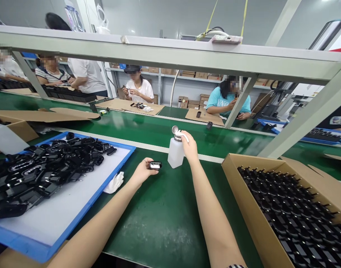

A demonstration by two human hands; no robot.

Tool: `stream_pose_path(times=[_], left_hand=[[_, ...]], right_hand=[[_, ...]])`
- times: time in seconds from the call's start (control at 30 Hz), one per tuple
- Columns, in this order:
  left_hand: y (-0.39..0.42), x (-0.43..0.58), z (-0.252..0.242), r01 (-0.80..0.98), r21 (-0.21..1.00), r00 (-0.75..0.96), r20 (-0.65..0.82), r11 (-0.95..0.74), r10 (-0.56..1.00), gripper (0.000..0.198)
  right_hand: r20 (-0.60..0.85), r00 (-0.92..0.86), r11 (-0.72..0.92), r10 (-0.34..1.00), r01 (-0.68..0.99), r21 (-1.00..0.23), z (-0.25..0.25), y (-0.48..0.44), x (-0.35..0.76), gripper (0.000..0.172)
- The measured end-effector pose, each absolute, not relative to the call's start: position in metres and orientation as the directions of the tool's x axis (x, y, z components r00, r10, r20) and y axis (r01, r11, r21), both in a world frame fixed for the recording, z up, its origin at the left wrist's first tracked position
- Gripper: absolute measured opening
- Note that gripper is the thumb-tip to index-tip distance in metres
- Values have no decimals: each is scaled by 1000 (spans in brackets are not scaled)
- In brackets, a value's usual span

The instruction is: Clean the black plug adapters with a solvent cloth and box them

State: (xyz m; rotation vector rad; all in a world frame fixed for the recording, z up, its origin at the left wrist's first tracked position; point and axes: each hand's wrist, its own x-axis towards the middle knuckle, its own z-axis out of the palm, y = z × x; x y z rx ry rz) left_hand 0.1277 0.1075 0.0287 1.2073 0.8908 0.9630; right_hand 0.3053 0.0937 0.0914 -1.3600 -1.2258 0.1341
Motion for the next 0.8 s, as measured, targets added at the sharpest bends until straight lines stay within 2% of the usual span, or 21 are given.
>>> stream_pose_path(times=[0.1, 0.2, 0.27, 0.37, 0.43, 0.5, 0.57, 0.63, 0.73, 0.8], left_hand=[[108, 127, 32, -151, 983, 349, -49, 108, 936, 35], [107, 124, 38, -201, 971, 377, -46, 130, 925, 36], [106, 121, 43, -256, 951, 424, -50, 173, 904, 36], [104, 114, 48, -407, 853, 566, -44, 326, 824, 35], [103, 111, 50, -492, 763, 645, -3, 418, 765, 34], [104, 110, 51, -538, 712, 669, 35, 451, 742, 33], [105, 110, 50, -562, 691, 667, 53, 454, 744, 34], [106, 111, 49, -571, 689, 652, 51, 446, 756, 37], [105, 113, 48, -594, 675, 617, 33, 438, 786, 39], [107, 114, 47, -597, 666, 613, 20, 447, 789, 38]], right_hand=[[406, 579, 320, 707, 251, -914, 95, 96, 301, 33], [310, 640, 335, 703, 87, -938, 105, 92, 300, 32], [327, 647, 327, 689, 125, -937, 113, 86, 297, 31], [469, 593, 307, 654, 358, -881, 124, 74, 287, 29], [575, 477, 303, 665, 531, -791, 127, 68, 275, 28], [616, 314, 312, 723, 647, -696, 124, 66, 260, 26], [572, 177, 311, 801, 693, -650, 117, 67, 244, 26], [469, 117, 276, 875, 675, -684, 109, 69, 229, 29], [333, 110, 202, 936, 608, -768, 98, 72, 216, 36], [334, 135, 185, 933, 618, -764, 95, 75, 215, 39]])
